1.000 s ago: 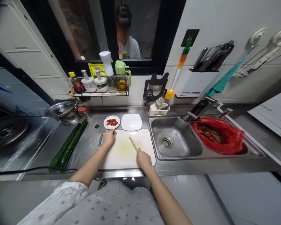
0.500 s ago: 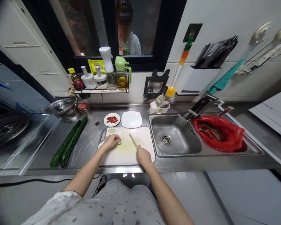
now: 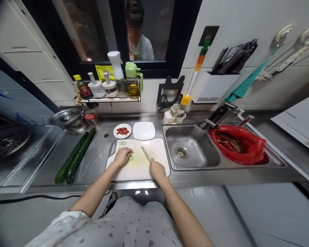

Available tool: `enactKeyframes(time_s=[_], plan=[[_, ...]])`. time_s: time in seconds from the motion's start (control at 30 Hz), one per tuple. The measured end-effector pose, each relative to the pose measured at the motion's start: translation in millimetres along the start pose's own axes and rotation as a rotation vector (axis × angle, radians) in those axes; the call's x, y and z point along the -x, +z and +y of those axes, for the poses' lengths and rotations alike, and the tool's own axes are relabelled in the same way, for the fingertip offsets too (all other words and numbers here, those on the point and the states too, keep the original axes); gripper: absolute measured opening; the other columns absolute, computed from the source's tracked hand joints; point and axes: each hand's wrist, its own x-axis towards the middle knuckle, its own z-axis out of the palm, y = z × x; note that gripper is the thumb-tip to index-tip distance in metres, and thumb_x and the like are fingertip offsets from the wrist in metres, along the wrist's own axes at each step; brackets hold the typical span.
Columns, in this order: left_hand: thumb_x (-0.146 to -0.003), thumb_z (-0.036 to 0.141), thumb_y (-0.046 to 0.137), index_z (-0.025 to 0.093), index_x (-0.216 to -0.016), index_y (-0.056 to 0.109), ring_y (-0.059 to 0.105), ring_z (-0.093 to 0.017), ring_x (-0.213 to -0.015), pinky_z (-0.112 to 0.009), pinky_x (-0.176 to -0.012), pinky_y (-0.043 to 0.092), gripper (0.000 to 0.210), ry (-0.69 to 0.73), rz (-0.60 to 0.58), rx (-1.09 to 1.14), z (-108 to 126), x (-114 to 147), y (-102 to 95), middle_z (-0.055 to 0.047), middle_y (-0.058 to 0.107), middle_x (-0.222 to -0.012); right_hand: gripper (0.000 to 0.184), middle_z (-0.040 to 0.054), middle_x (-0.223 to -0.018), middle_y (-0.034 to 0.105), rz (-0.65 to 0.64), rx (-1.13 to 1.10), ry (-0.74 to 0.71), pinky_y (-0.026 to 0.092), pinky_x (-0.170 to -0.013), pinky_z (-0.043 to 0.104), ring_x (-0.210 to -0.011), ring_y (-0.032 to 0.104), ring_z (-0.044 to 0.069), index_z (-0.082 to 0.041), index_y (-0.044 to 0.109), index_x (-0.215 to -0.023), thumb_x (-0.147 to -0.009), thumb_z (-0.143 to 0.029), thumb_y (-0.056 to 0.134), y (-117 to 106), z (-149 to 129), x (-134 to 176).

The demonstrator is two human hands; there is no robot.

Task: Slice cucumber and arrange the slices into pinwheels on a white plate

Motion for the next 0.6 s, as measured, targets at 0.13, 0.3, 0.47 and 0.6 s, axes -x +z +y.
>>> enactKeyframes(time_s=[0.13,0.3,0.47,0.6], plan=[[-0.083,0.027,0.058,0.021,-0.107,0.067,0.057,-0.021,-0.099,-0.03,-0.087,0.041,0.027,-0.163,0.063,0.088,-5,14,6.3,-0.006,0.066,-0.1,0.03,0.0152,-0.097,0.068,0.004,0.008,-0.01,0.041,-0.074,0.031,-0.093,0.065,0.024,-0.015,0.049,-0.117,-0.094,-0.023,0.032,-1,1,1],[-0.081,0.03,0.06,0.022,-0.11,0.066,0.058,-0.02,-0.099,-0.029,-0.088,0.041,0.03,-0.251,0.06,0.115,-4,31,23.1,-0.006,0.065,-0.101,0.028,0.0156,-0.1,0.068,-0.001,0.03,-0.023,0.041,-0.074,0.032,-0.094,0.065,0.024,-0.016,0.048,-0.115,-0.096,-0.026,0.032,-7,3,3],[-0.084,0.032,0.057,0.023,-0.107,0.069,0.056,-0.021,-0.103,-0.031,-0.093,0.039,0.027,-0.269,0.12,0.127,-1,34,29.8,-0.007,0.065,-0.101,0.026,0.0149,-0.099,0.068,0.014,0.056,-0.09,0.041,-0.075,0.031,-0.094,0.065,0.024,-0.016,0.049,-0.113,-0.097,-0.026,0.031,-8,2,13],[-0.085,0.034,0.057,0.024,-0.105,0.07,0.054,-0.022,-0.105,-0.032,-0.094,0.038,0.026,-0.268,0.136,0.132,-1,34,29.9,-0.007,0.065,-0.101,0.027,0.0145,-0.098,0.068,0.007,0.092,-0.172,0.041,-0.075,0.031,-0.094,0.065,0.024,-0.017,0.05,-0.113,-0.096,-0.025,0.031,-2,-5,26]])
